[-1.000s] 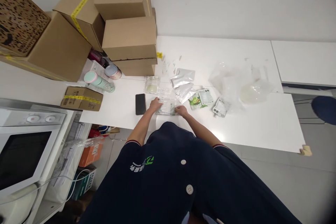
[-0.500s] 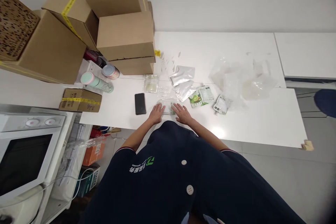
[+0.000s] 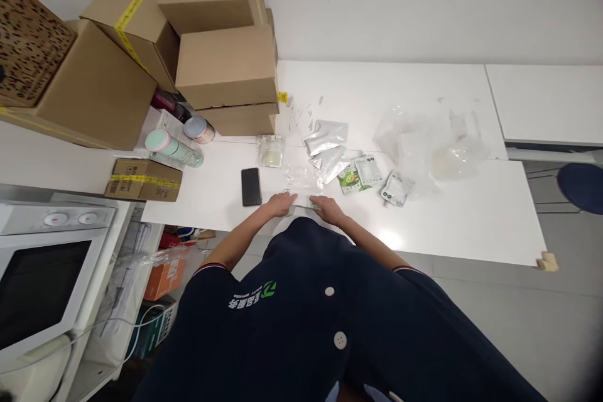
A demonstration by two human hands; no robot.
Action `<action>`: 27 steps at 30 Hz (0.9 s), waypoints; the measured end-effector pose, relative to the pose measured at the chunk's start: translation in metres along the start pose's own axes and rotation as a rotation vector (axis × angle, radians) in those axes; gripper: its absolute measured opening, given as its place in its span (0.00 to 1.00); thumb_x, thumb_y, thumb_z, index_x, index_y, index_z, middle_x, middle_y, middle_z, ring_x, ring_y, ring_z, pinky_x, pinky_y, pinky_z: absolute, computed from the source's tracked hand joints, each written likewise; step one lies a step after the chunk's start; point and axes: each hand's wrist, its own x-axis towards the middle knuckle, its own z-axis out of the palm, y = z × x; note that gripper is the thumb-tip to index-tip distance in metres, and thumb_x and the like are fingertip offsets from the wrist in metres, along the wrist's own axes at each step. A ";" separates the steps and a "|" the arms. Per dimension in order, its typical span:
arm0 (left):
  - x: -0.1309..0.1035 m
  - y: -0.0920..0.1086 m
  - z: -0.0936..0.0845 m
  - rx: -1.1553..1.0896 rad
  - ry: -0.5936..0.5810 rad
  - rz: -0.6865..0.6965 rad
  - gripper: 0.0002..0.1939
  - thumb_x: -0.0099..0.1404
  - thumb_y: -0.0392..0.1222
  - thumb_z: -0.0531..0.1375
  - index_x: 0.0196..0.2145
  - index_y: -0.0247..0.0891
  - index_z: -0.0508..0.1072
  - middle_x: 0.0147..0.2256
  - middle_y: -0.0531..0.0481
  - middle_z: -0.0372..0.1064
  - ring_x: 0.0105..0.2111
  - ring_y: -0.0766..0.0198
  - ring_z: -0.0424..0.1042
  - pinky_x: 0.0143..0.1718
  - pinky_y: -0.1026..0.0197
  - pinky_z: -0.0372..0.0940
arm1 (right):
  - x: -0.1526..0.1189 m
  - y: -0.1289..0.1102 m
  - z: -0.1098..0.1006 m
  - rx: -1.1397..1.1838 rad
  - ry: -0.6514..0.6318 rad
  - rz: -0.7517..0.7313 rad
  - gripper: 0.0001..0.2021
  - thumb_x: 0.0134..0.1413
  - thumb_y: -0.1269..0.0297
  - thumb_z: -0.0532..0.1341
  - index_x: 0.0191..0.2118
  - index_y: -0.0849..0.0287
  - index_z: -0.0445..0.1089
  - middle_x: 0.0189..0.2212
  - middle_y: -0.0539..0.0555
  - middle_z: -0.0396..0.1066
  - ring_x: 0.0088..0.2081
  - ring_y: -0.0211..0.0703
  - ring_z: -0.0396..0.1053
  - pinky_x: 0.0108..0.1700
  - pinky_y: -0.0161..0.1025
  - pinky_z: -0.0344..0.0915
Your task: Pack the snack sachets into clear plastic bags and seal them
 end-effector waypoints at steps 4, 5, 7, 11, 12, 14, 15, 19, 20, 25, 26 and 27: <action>0.001 -0.010 -0.024 -0.249 -0.162 0.079 0.24 0.61 0.37 0.51 0.54 0.41 0.70 0.54 0.45 0.69 0.51 0.54 0.68 0.50 0.58 0.61 | -0.005 0.000 0.000 0.372 -0.018 0.184 0.16 0.61 0.59 0.53 0.50 0.53 0.72 0.48 0.50 0.74 0.50 0.46 0.69 0.51 0.39 0.62; 0.006 -0.013 -0.031 -0.302 -0.172 0.058 0.21 0.60 0.38 0.51 0.50 0.39 0.72 0.50 0.45 0.71 0.48 0.54 0.70 0.48 0.59 0.62 | -0.001 0.002 0.000 0.421 -0.018 0.239 0.16 0.61 0.57 0.53 0.47 0.53 0.73 0.45 0.49 0.75 0.47 0.46 0.70 0.49 0.38 0.63; 0.017 -0.019 -0.042 -0.375 -0.148 -0.023 0.20 0.60 0.40 0.52 0.47 0.37 0.73 0.48 0.43 0.72 0.45 0.53 0.71 0.44 0.60 0.63 | 0.010 0.005 -0.002 0.448 -0.007 0.359 0.16 0.61 0.55 0.52 0.41 0.56 0.74 0.38 0.50 0.76 0.43 0.46 0.71 0.44 0.36 0.63; 0.035 -0.026 -0.048 -0.334 0.001 -0.227 0.29 0.59 0.43 0.55 0.58 0.34 0.63 0.56 0.35 0.62 0.51 0.49 0.66 0.46 0.56 0.62 | 0.039 0.011 -0.009 0.338 0.050 0.561 0.16 0.61 0.55 0.53 0.34 0.59 0.74 0.34 0.54 0.75 0.39 0.44 0.71 0.38 0.33 0.61; 0.037 -0.026 -0.046 -0.286 0.054 -0.250 0.32 0.58 0.44 0.56 0.60 0.35 0.60 0.58 0.34 0.58 0.54 0.47 0.64 0.48 0.53 0.61 | 0.045 0.011 -0.011 0.304 0.056 0.590 0.16 0.61 0.56 0.53 0.33 0.59 0.73 0.34 0.55 0.75 0.39 0.44 0.70 0.38 0.33 0.60; 0.042 -0.026 -0.040 -0.195 0.148 -0.230 0.35 0.58 0.49 0.58 0.62 0.40 0.57 0.62 0.34 0.51 0.59 0.42 0.56 0.53 0.46 0.57 | 0.053 0.010 -0.012 0.263 0.059 0.627 0.17 0.62 0.56 0.52 0.33 0.59 0.73 0.36 0.57 0.75 0.41 0.45 0.70 0.38 0.34 0.60; 0.044 -0.026 -0.038 -0.163 0.174 -0.203 0.35 0.58 0.52 0.58 0.62 0.42 0.57 0.62 0.36 0.49 0.60 0.40 0.53 0.54 0.43 0.55 | 0.055 0.008 -0.012 0.256 0.056 0.645 0.17 0.62 0.55 0.52 0.34 0.59 0.73 0.37 0.58 0.75 0.41 0.46 0.70 0.38 0.35 0.60; 0.057 -0.020 -0.034 -0.105 0.135 -0.197 0.34 0.54 0.57 0.63 0.54 0.39 0.63 0.58 0.36 0.55 0.59 0.41 0.54 0.54 0.43 0.55 | 0.053 -0.001 -0.007 0.242 0.102 0.733 0.17 0.62 0.53 0.51 0.42 0.60 0.70 0.41 0.62 0.73 0.44 0.51 0.70 0.42 0.39 0.62; 0.060 -0.018 -0.034 -0.096 0.116 -0.207 0.33 0.53 0.57 0.64 0.52 0.37 0.65 0.56 0.35 0.58 0.58 0.42 0.56 0.53 0.45 0.56 | 0.050 -0.003 -0.006 0.231 0.141 0.753 0.18 0.61 0.52 0.52 0.45 0.61 0.68 0.43 0.63 0.72 0.44 0.52 0.70 0.43 0.40 0.62; 0.064 -0.016 -0.026 -0.223 0.006 -0.226 0.33 0.50 0.52 0.67 0.50 0.35 0.63 0.49 0.37 0.67 0.51 0.46 0.66 0.50 0.50 0.60 | 0.040 0.000 -0.005 0.282 0.255 0.801 0.24 0.56 0.52 0.58 0.52 0.65 0.63 0.46 0.64 0.69 0.46 0.51 0.69 0.45 0.40 0.63; 0.063 -0.017 -0.022 -0.282 -0.002 -0.205 0.33 0.49 0.50 0.67 0.49 0.35 0.64 0.49 0.39 0.68 0.50 0.48 0.67 0.49 0.53 0.61 | 0.039 0.002 -0.005 0.325 0.229 0.807 0.22 0.55 0.52 0.59 0.50 0.64 0.65 0.43 0.62 0.71 0.44 0.50 0.69 0.44 0.39 0.63; 0.060 -0.019 -0.017 -0.349 -0.010 -0.165 0.30 0.48 0.49 0.67 0.48 0.36 0.66 0.48 0.41 0.70 0.49 0.49 0.68 0.48 0.55 0.62 | 0.038 0.004 -0.006 0.370 0.192 0.799 0.20 0.55 0.51 0.59 0.46 0.63 0.67 0.39 0.60 0.72 0.42 0.49 0.70 0.42 0.38 0.63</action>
